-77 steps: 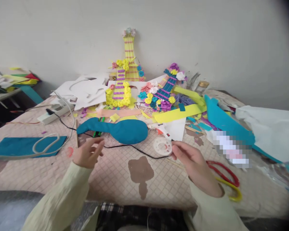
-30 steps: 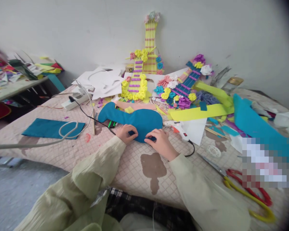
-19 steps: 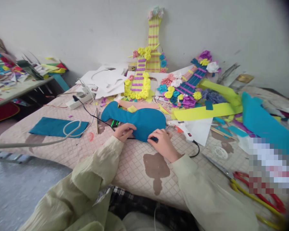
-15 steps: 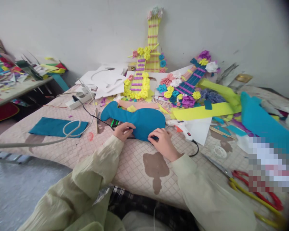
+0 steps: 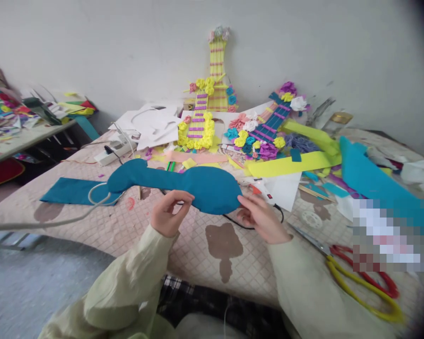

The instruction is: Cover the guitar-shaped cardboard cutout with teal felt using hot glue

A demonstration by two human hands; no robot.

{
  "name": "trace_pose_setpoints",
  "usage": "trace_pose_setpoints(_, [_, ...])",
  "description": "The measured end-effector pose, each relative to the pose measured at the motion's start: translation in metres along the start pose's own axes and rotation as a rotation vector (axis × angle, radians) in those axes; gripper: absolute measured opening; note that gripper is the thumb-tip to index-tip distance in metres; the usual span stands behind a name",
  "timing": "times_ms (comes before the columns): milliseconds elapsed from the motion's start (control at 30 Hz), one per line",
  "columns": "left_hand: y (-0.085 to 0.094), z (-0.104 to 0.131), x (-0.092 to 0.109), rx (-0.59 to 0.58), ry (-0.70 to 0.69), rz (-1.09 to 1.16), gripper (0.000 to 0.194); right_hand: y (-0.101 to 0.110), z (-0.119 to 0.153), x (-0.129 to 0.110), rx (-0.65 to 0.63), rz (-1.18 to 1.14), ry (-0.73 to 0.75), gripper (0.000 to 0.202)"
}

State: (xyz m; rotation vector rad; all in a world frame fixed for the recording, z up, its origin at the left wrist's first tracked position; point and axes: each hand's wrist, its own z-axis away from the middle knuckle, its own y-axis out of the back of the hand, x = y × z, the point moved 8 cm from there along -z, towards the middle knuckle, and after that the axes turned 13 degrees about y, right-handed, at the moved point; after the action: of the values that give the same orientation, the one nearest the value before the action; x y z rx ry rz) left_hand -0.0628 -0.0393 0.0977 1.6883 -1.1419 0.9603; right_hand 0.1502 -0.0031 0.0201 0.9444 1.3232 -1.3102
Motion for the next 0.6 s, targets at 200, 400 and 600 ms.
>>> trace_pose_setpoints(200, [-0.005,0.030,0.026,-0.064,-0.216,-0.484,0.025,-0.005,-0.019,-0.010,0.023,-0.011,0.066,0.019])
trace_pose_setpoints(400, [-0.005,0.024,0.051,0.037,-0.422,-0.719,0.035,0.025,-0.010,-0.051,0.221,0.004,0.339,0.018])
trace_pose_setpoints(600, [0.064,-0.006,0.043,0.281,-0.416,-0.756,0.039,0.082,0.036,-0.126,0.488,0.191,0.722,0.012])
